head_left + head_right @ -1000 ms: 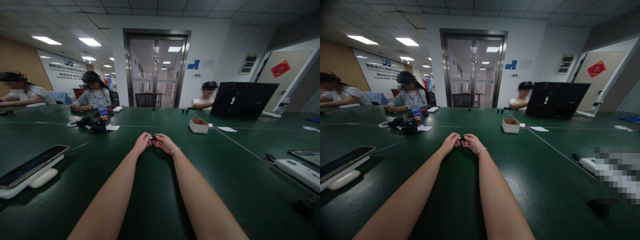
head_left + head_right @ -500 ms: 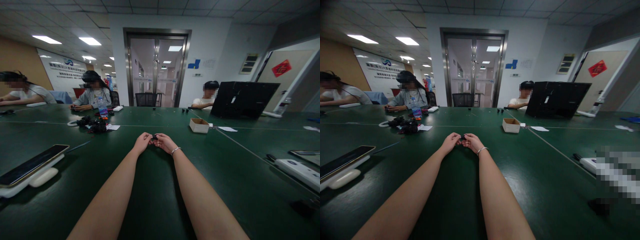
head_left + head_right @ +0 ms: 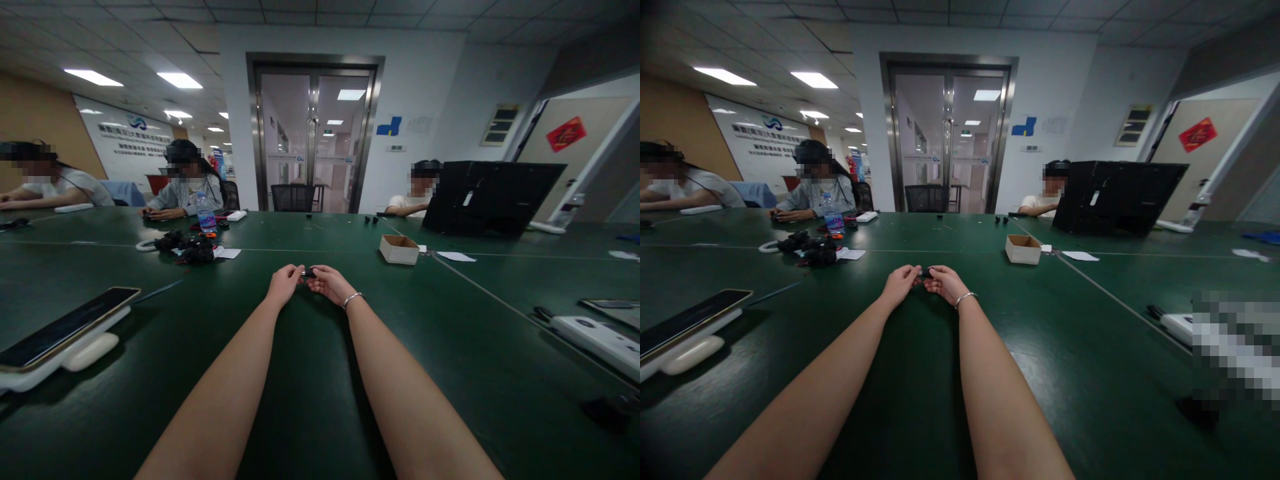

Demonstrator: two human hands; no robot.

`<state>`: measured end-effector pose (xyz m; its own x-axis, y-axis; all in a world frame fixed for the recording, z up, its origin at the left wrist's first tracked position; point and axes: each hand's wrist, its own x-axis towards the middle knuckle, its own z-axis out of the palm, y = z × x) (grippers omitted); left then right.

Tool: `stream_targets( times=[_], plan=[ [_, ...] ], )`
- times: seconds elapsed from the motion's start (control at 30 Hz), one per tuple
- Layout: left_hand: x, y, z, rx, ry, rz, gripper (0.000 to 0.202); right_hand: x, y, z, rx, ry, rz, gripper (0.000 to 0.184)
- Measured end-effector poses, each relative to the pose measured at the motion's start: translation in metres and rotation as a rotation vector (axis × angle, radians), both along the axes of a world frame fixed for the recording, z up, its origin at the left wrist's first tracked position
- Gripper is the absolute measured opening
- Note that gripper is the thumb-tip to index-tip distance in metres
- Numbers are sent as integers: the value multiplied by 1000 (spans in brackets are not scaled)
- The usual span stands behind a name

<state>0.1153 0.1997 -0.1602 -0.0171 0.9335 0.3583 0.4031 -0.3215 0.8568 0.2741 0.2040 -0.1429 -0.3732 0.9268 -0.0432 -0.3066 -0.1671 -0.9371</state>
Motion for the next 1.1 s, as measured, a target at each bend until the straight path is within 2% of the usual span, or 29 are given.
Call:
stream_targets(
  times=[0.23,0.4,0.63,0.8,0.87,0.97,1.1],
  plan=[
    [4,1,3,51,-235,-140,27,0,0,0,-2,18,-6,5],
    [6,4,4,25,-312,-145,29,1,-1,0,15,33,13,6],
    [9,-1,14,-1,-315,-52,36,0,-2,-2,50,23,68,18],
    [21,-5,22,26,-326,-115,39,-7,-6,-1,60,9,135,21],
    [21,-8,27,-10,-285,-144,38,-7,-13,0,61,-13,152,28],
    [3,-23,40,-114,-191,-185,37,3,-35,4,70,-121,218,42],
    [-53,-73,59,-272,-14,-226,39,48,-94,22,121,-377,299,42]
  ],
)
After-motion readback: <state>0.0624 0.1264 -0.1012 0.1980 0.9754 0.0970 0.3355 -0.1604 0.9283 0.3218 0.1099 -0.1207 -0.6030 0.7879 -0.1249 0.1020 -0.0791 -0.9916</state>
